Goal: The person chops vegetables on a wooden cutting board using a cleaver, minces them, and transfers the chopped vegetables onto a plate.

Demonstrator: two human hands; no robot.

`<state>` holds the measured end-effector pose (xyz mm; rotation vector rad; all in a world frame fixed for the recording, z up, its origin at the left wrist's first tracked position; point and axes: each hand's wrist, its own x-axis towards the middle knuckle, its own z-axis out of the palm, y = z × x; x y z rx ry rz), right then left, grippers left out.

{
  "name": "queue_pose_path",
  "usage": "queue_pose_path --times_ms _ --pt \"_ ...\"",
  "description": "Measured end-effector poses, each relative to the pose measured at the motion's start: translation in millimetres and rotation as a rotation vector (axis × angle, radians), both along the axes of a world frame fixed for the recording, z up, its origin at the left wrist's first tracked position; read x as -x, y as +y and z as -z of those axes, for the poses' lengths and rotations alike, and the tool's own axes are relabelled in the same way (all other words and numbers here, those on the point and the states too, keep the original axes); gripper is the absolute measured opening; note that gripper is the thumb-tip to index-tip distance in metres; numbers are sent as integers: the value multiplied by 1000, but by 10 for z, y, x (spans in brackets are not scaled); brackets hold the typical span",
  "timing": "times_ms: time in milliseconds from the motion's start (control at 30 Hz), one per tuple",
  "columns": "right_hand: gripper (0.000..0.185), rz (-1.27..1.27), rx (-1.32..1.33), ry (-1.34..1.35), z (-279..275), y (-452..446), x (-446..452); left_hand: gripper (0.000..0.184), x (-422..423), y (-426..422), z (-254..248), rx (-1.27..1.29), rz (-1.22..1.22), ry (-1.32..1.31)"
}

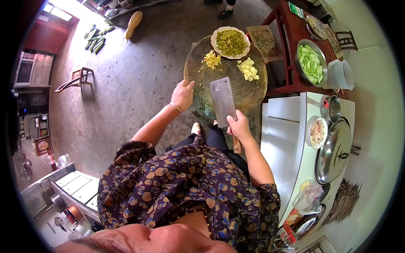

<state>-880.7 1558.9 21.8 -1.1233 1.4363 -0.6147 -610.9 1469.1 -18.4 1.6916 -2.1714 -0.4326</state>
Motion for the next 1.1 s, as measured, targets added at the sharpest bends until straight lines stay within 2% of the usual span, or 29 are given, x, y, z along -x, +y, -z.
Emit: queue_pose_path --times_ms 33,67,200,567,667,767,900,933,1033,1100 --pt "14 134 -164 -246 -9 54 -21 45 16 39 31 51 2 -66" --pt "17 188 -167 -305 40 105 -77 54 8 73 -13 71 60 -95" --pt "16 225 -133 -396 220 164 -309 56 45 131 25 210 113 -124" --pt "14 249 -139 -545 378 84 -830 57 49 172 10 243 100 -67" --pt "14 219 -177 -598 308 53 -795 52 27 131 -63 196 109 -22" --pt "14 253 -236 -700 223 2 -675 44 27 -19 -259 308 104 102" --pt "14 252 -218 -718 -181 -154 -471 43 97 -285 -635 319 150 158" --pt "16 280 -231 -729 -259 -201 -407 48 114 -344 -677 263 202 111" --pt "17 279 -131 -720 -379 -393 -204 55 267 -502 -794 482 384 -44" --pt "16 276 -98 -685 -489 -548 -79 61 381 -620 -858 474 478 -137"
